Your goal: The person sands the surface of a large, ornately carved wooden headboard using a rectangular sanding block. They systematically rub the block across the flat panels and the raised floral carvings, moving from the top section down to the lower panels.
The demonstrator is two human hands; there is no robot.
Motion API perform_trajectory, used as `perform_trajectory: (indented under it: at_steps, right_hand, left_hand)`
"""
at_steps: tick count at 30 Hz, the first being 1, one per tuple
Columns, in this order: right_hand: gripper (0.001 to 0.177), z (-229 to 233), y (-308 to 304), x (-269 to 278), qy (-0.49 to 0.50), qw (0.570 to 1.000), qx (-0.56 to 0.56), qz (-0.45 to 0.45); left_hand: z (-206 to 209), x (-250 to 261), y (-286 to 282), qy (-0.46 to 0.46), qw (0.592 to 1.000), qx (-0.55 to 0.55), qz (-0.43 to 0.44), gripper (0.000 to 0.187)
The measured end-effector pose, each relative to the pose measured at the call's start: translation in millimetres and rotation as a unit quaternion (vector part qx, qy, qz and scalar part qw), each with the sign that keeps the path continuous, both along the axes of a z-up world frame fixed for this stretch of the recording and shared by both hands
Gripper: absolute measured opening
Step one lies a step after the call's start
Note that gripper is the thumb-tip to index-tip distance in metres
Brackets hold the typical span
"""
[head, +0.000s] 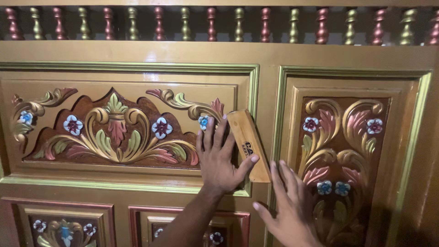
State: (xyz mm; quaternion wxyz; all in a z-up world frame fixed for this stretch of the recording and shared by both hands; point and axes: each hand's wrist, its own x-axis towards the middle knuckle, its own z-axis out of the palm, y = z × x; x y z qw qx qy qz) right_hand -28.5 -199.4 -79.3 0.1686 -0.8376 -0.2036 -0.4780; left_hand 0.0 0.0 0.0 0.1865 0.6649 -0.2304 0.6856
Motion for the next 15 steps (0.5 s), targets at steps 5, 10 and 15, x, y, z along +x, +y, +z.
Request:
perform_trajectory:
  at_steps: [5, 10, 15]
  right_hand:
    - [0.110, -49, -26, 14, 0.077, 0.985, -0.101, -0.118]
    - [0.088, -134, -54, 64, -0.198, 0.969, -0.115, -0.095]
    - [0.045, -202, -71, 121, -0.406, 0.855, -0.153, -0.286]
  left_hand:
    - [1, -8, -2, -0.003, 1.000, 0.003, -0.009, 0.080]
    - [2, -10, -11, -0.001, 1.000, -0.009, -0.003, 0.079]
    - [4, -12, -14, 0.031, 0.999, -0.023, 0.018, 0.087]
